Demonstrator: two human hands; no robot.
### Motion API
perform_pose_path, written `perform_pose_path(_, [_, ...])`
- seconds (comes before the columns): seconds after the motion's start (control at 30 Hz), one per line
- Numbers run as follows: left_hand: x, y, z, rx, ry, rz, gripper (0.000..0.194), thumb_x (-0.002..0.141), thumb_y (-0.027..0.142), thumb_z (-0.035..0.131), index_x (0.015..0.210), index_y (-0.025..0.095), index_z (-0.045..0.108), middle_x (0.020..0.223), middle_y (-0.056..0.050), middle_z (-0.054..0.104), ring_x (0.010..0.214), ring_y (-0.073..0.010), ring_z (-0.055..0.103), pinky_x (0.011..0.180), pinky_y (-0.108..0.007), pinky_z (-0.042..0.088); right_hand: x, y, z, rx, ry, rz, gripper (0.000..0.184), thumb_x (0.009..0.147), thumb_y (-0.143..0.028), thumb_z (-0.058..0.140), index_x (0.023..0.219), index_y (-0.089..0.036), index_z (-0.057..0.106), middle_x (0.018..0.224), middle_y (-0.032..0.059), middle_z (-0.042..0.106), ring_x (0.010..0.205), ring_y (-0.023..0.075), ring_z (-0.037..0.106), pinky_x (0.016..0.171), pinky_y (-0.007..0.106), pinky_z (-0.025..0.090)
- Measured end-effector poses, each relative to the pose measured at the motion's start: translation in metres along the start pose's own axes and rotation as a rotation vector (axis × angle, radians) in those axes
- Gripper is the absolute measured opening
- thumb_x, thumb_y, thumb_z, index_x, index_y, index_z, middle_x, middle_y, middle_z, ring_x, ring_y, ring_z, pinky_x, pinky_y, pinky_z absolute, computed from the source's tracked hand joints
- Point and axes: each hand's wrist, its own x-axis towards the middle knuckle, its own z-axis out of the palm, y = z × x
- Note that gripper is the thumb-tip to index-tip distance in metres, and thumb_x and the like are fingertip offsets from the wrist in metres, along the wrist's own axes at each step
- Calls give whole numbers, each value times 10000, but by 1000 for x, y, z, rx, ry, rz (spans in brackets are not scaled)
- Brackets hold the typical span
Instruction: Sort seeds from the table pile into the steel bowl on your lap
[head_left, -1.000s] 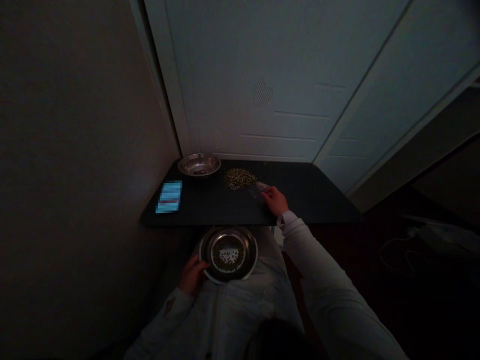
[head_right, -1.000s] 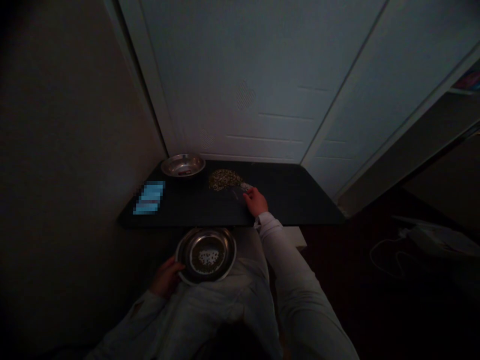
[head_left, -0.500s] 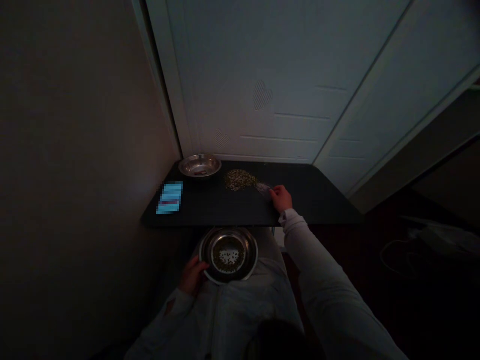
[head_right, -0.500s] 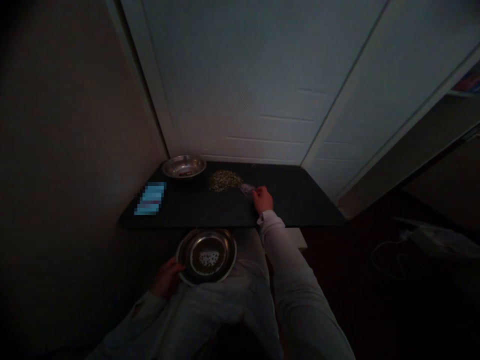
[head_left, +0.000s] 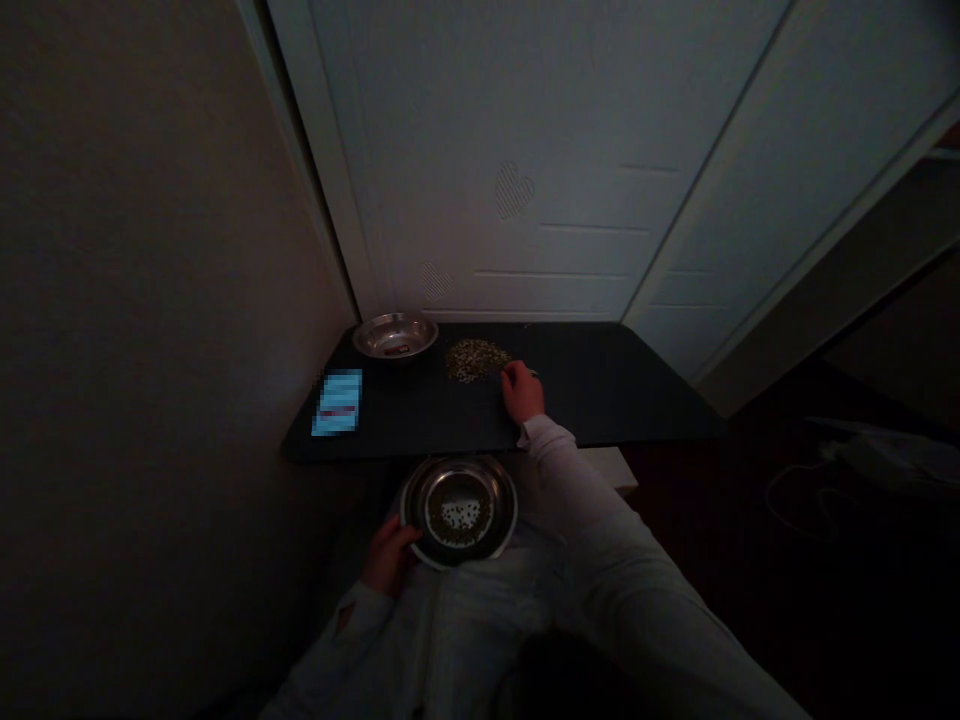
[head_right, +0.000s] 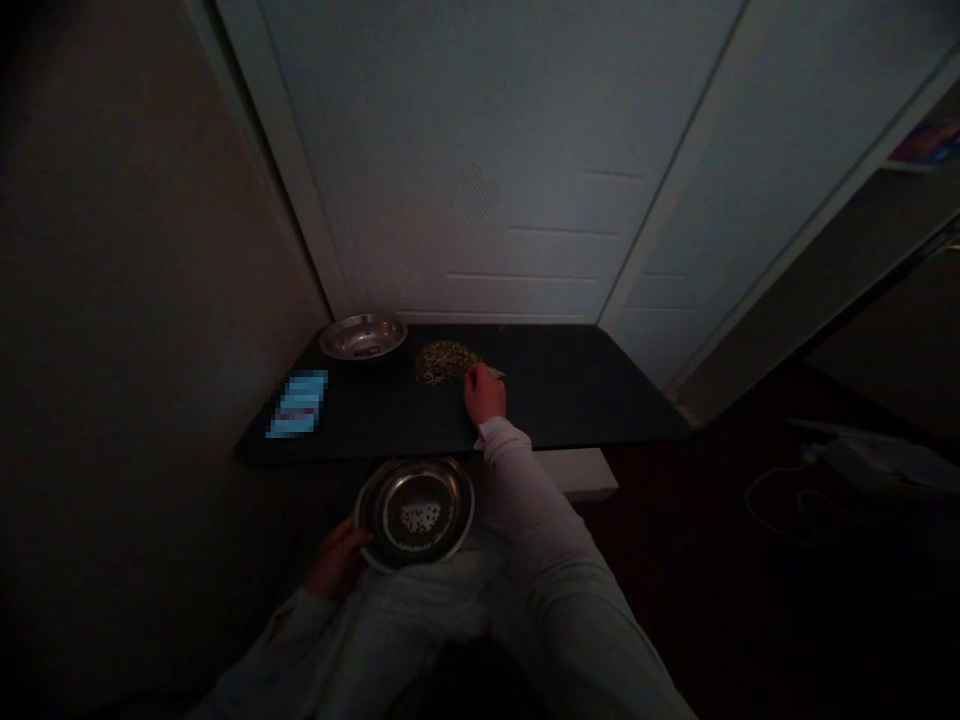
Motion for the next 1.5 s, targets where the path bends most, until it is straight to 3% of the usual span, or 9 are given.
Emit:
perform_pose_path(0.63, [0, 1, 0, 27, -2, 6, 209, 430, 107, 569, 632, 152, 590, 416, 64, 513, 394, -88, 453, 457, -235, 351, -2, 2, 0, 4, -66, 67, 132, 707, -234, 405, 818, -207, 471, 751, 33, 582, 707, 162, 540, 651, 271, 387])
perform_pose_path(1.0, [2, 0, -1, 47, -7, 18, 227, 443, 119, 573, 666, 154, 598, 465, 49, 551, 431, -103, 484, 471, -240, 358, -2, 4, 1, 107, -10, 68, 130, 689, -225, 406, 798, -201, 473, 760, 28, 573, 719, 147, 530, 673, 267, 389])
perform_pose_path(1.23, [-2, 3, 2, 24, -13, 16, 251, 426, 120, 585, 675, 149, 601, 483, 39, 565, 447, -110, 494, 470, -241, 355, -3, 2, 0, 173, -80, 35, 125, 672, -248, 421, 768, -197, 484, 730, 17, 566, 697, 138, 519, 669, 268, 392])
perform_pose_path(1.5, [1, 1, -1, 37, -17, 3, 271, 447, 126, 583, 717, 154, 592, 502, 43, 577, 449, -101, 493, 466, -233, 361, -4, 1, -3, 258, -41, 44, 114, 655, -258, 423, 732, -188, 470, 702, 13, 551, 674, 133, 505, 663, 260, 388])
